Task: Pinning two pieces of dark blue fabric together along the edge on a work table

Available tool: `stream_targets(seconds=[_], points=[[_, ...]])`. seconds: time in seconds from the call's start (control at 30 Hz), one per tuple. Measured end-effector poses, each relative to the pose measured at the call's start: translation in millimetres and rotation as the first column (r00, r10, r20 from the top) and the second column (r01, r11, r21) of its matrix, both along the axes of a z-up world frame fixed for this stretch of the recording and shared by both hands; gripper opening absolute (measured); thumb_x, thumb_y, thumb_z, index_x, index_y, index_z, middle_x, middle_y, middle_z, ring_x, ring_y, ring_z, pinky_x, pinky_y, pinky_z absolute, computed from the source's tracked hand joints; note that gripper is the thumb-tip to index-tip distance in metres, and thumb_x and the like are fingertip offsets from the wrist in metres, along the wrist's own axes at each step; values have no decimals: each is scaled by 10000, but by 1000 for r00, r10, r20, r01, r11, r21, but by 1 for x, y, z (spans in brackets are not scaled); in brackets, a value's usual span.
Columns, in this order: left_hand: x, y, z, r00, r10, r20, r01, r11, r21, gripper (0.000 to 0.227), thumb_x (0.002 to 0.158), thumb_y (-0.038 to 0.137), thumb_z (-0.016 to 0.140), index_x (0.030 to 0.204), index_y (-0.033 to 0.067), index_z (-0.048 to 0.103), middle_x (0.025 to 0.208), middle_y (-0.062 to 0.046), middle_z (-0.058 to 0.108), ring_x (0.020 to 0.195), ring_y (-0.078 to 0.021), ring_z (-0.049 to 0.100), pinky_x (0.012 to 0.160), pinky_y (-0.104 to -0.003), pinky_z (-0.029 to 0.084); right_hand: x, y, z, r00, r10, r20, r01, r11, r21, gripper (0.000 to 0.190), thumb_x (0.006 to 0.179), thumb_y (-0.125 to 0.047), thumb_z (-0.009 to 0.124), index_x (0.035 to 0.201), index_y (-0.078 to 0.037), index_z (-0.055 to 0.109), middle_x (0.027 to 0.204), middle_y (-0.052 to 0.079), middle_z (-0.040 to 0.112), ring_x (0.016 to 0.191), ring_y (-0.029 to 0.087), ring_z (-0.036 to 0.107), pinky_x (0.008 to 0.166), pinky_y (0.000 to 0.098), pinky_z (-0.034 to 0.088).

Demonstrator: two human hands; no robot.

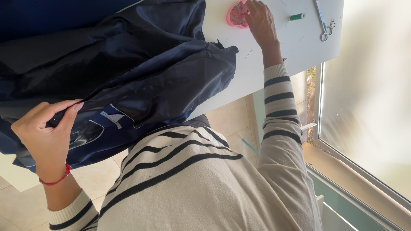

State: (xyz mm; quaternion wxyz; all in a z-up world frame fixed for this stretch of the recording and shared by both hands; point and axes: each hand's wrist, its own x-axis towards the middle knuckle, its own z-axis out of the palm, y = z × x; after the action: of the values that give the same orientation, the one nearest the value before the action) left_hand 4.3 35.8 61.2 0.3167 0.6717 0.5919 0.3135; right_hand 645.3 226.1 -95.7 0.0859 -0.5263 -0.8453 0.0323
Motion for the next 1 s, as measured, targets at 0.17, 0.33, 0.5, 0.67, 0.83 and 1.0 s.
stream_targets(seconds=[0.17, 0.33, 0.5, 0.67, 0.83, 1.0], points=[[-2, -2, -6, 1000, 3, 6, -3, 1000, -4, 101, 1222, -170, 963, 1255, -154, 869, 1004, -191, 764, 787, -214, 576, 708, -287, 374, -8, -7, 7, 996, -74, -45, 75, 997, 25, 512, 1050, 47, 785, 1485, -136, 585, 1225, 184, 759, 917, 360, 778, 707, 441, 658], [-1, 1, -1, 999, -32, 5, 32, 999, 20, 95, 1206, -172, 944, 1261, -166, 866, 1076, -222, 799, 828, -230, 642, 689, -278, 408, -11, -6, 6, 989, -144, 45, 142, 989, 45, 299, 987, 8, 831, 1197, -93, 644, 916, 87, 785, 817, 300, 743, 681, 445, 620], [-3, 0, -4, 1000, -31, 0, 31, 999, 27, 98, 1208, -157, 953, 1258, -159, 868, 1083, -215, 804, 831, -225, 641, 687, -276, 404, -22, -9, 21, 974, -185, -132, 183, 983, -25, 302, 995, 56, 725, 1238, -104, 644, 935, 65, 730, 825, 240, 670, 611, 401, 530], [-3, -2, -8, 1000, -20, -14, 21, 1000, 16, 100, 1210, -143, 973, 1252, -145, 882, 961, -169, 751, 723, -182, 510, 632, -273, 318, -17, -7, 16, 912, -207, -355, 182, 978, -101, 176, 984, 84, 699, 1113, -24, 752, 985, 114, 757, 812, 233, 720, 740, 367, 571], [-4, -3, -9, 999, -32, -15, 32, 999, 27, 94, 1212, -155, 967, 1246, -139, 880, 1018, -181, 782, 780, -201, 588, 682, -274, 376, -22, -5, 18, 708, -597, -378, 435, 790, -432, 173, 978, -55, 657, 1047, -109, 806, 995, 28, 820, 784, 191, 832, 632, 277, 654], [-4, -1, -9, 999, -32, -18, 33, 999, 26, 95, 1214, -140, 971, 1250, -134, 884, 993, -168, 767, 752, -188, 549, 668, -274, 351, -17, -5, 19, 724, -598, -345, 444, 786, -430, 303, 914, -26, 653, 1116, -161, 834, 957, -2, 823, 892, 121, 771, 777, 277, 675]])
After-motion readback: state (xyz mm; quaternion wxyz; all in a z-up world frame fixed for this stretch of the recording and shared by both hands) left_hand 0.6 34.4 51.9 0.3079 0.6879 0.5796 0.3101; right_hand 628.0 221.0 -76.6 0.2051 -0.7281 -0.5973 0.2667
